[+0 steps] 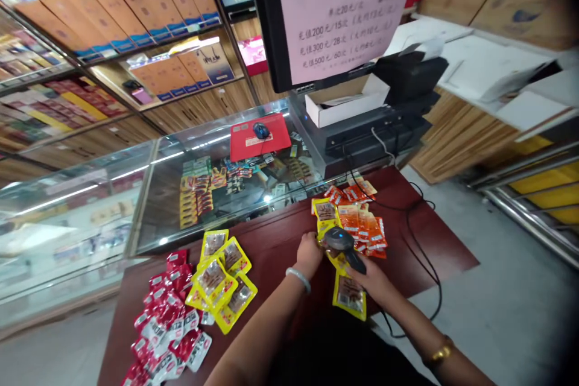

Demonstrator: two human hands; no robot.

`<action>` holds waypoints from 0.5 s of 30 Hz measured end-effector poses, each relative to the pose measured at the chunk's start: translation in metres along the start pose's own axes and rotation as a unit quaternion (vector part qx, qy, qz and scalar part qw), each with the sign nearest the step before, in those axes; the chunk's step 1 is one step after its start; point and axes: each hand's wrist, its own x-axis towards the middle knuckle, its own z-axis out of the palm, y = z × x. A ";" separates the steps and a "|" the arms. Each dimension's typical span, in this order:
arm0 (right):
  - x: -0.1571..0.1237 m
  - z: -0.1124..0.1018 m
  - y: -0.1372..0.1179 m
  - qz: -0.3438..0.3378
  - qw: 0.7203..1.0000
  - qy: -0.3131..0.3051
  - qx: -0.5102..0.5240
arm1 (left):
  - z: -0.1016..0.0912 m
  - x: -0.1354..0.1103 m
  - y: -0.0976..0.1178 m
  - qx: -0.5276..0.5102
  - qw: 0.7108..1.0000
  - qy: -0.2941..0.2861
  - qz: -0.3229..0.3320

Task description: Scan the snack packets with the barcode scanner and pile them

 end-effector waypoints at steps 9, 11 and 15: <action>-0.003 -0.011 0.018 -0.010 1.000 0.012 0.004 | 0.009 0.003 -0.034 -0.056 0.997 -0.028 -0.042; -0.003 -0.003 0.017 -0.014 1.000 0.006 -0.007 | 0.008 -0.001 -0.044 -0.125 0.990 -0.040 -0.040; -0.003 0.013 0.015 0.032 0.998 -0.053 -0.020 | -0.007 -0.012 -0.062 -0.220 0.973 -0.051 -0.042</action>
